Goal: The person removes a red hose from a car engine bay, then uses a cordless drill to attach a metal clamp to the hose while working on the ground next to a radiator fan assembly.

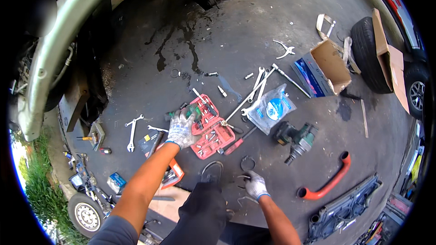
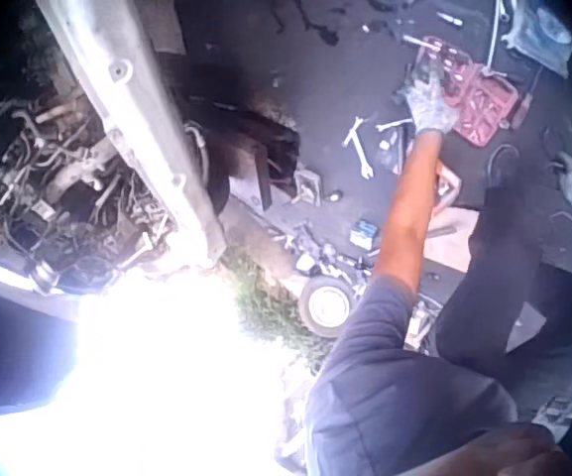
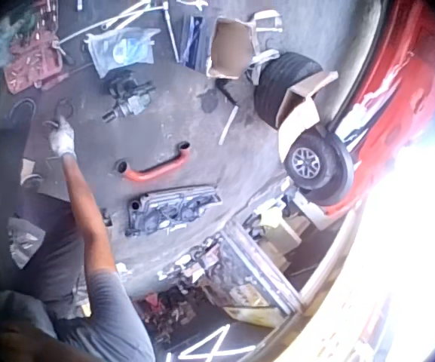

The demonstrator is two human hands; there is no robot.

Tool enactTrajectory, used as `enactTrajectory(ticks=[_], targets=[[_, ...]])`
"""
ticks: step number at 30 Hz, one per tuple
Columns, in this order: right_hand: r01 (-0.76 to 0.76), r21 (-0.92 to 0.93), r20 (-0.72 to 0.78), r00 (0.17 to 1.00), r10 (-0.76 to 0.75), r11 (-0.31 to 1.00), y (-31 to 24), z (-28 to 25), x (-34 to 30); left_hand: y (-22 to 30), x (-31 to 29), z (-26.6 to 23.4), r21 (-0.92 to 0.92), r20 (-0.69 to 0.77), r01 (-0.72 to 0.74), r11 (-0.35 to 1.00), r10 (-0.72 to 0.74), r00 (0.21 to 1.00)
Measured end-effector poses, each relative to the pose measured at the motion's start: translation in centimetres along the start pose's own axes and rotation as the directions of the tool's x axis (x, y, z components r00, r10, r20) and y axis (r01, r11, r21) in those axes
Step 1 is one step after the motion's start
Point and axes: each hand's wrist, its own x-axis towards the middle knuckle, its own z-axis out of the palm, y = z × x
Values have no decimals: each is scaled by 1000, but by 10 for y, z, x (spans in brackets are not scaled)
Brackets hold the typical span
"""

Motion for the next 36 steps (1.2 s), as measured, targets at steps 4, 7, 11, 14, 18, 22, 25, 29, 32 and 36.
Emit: enactTrajectory(ticks=[4, 7, 11, 14, 18, 22, 25, 29, 32, 36], targets=[[141, 47, 88, 986, -145, 989, -45, 25, 90, -24, 57, 57, 102, -5, -122, 987, 123, 992], [203, 14, 125, 971, -203, 979, -35, 30, 117, -44, 63, 91, 15, -121, -202, 979, 202, 972], [219, 74, 116, 967, -226, 973, -20, 36, 137, -49, 66, 104, 41, -199, -292, 956, 294, 935], [203, 113, 128, 968, -217, 973, -8, 44, 142, -47, 66, 104, 79, -180, -295, 952, 305, 935], [191, 39, 146, 970, -194, 981, -20, 49, 139, -55, 65, 112, 28, -199, -301, 953, 300, 933], [194, -83, 102, 977, -186, 977, -26, 55, 145, -51, 56, 111, -50, -218, -210, 976, 195, 956], [229, -122, 19, 973, -228, 966, -37, 55, 149, -36, 21, 91, -301, -248, -97, 949, 20, 968], [313, -163, -66, 943, -327, 936, -66, 64, 165, -42, -56, 80, -756, 40, 97, 648, -102, 994], [421, -463, -150, 830, -537, 780, -94, 76, 188, -49, -115, 135, -916, 341, 314, -249, -74, 937], [306, -607, -318, 752, -577, 734, -121, 82, 233, -37, -168, 181, -686, 437, 342, -642, 12, 899]])
